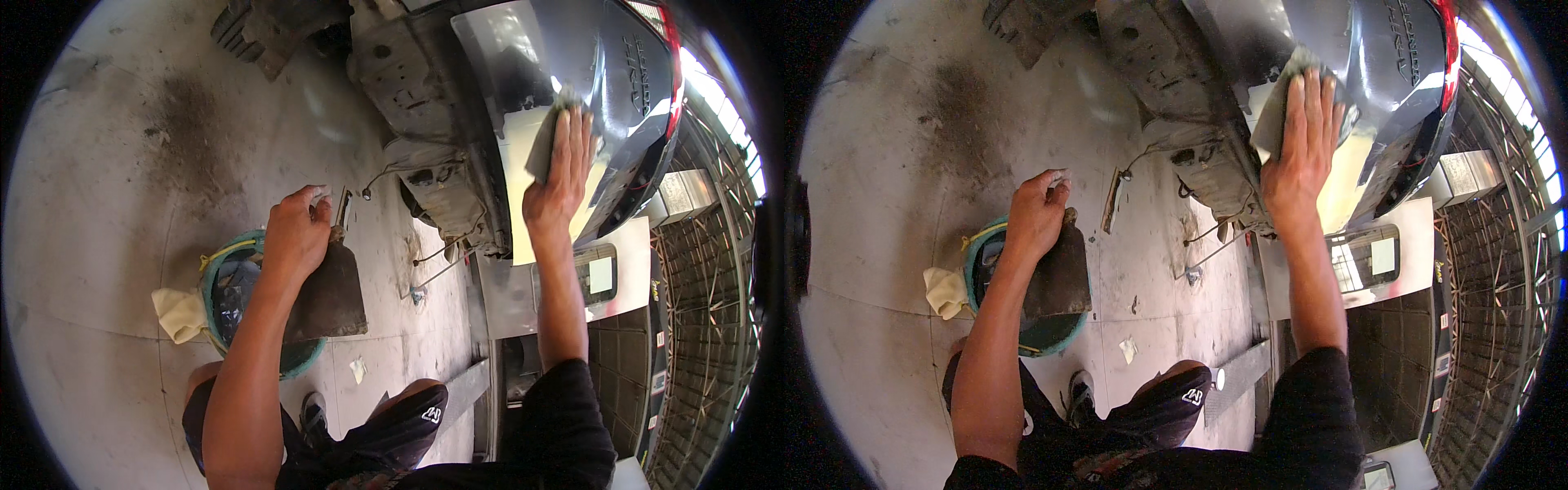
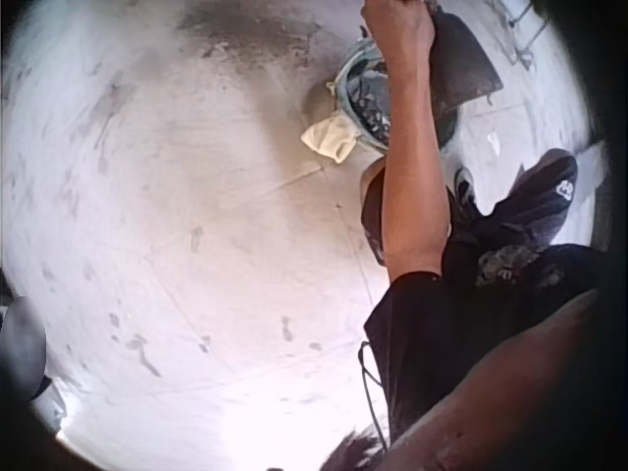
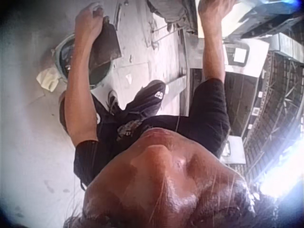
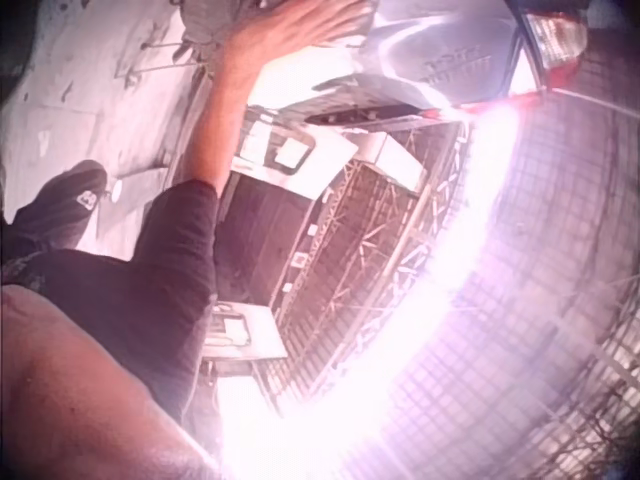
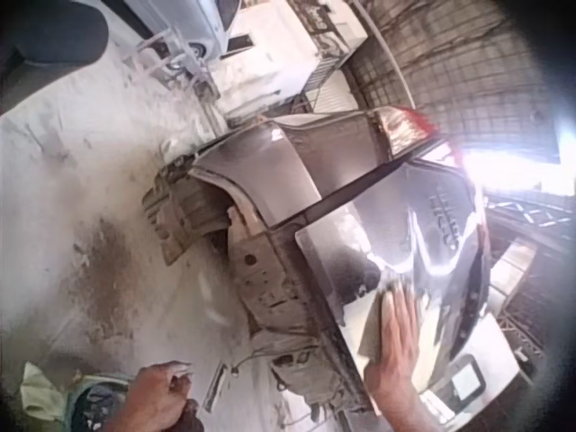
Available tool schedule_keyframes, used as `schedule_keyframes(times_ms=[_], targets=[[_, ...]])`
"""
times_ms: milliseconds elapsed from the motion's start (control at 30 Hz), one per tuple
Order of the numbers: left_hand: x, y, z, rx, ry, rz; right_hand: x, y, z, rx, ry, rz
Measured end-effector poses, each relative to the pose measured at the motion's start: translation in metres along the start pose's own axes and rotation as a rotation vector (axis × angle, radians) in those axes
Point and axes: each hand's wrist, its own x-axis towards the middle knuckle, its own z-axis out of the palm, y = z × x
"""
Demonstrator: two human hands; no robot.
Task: The person sands the rear bumper of a gray Honda HR-V using a sanding block and water. They repeatedly dip the block into a bucket and smooth the surface of the bumper.
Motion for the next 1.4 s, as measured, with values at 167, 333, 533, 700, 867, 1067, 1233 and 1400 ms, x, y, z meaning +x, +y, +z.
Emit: schedule_keyframes(times_ms=[167, 333, 533, 700, 867, 1067, 1233, 1400], targets=[[0.004, -0.003, -0.015, 0.055, 0.066, 0.009, -0.017, 0.011, 0.013, -0.048, 0.013, 0.073], [0.007, -0.003, -0.017, 0.01, 0.089, 0.002, -0.074, -0.003, 0.017, -0.043, -0.246, 0.068], [0.005, -0.007, -0.008, 0.088, 0.113, 0.035, -0.006, -0.001, 0.045, -0.208, -0.2, -0.029], [0.006, -0.009, -0.006, 0.119, 0.067, 0.013, -0.009, 0.013, 0.061, -0.294, -0.301, -0.005], [0.017, -0.019, -0.018, 0.147, 0.142, 0.033, -0.025, 0.018, 0.069, -0.296, -0.293, 0.017], [0.021, -0.031, 0.004, 0.22, 0.058, -0.055, 0.007, 0.015, 0.073, -0.183, -0.158, -0.025], [0.018, -0.038, 0.007, 0.284, 0.055, 0.067, -0.024, 0.017, 0.084, -0.189, -0.176, 0.037], [0.023, -0.031, 0.004, 0.263, 0.034, -0.13, 0.024, 0.019, 0.077, -0.101, -0.086, -0.049]])
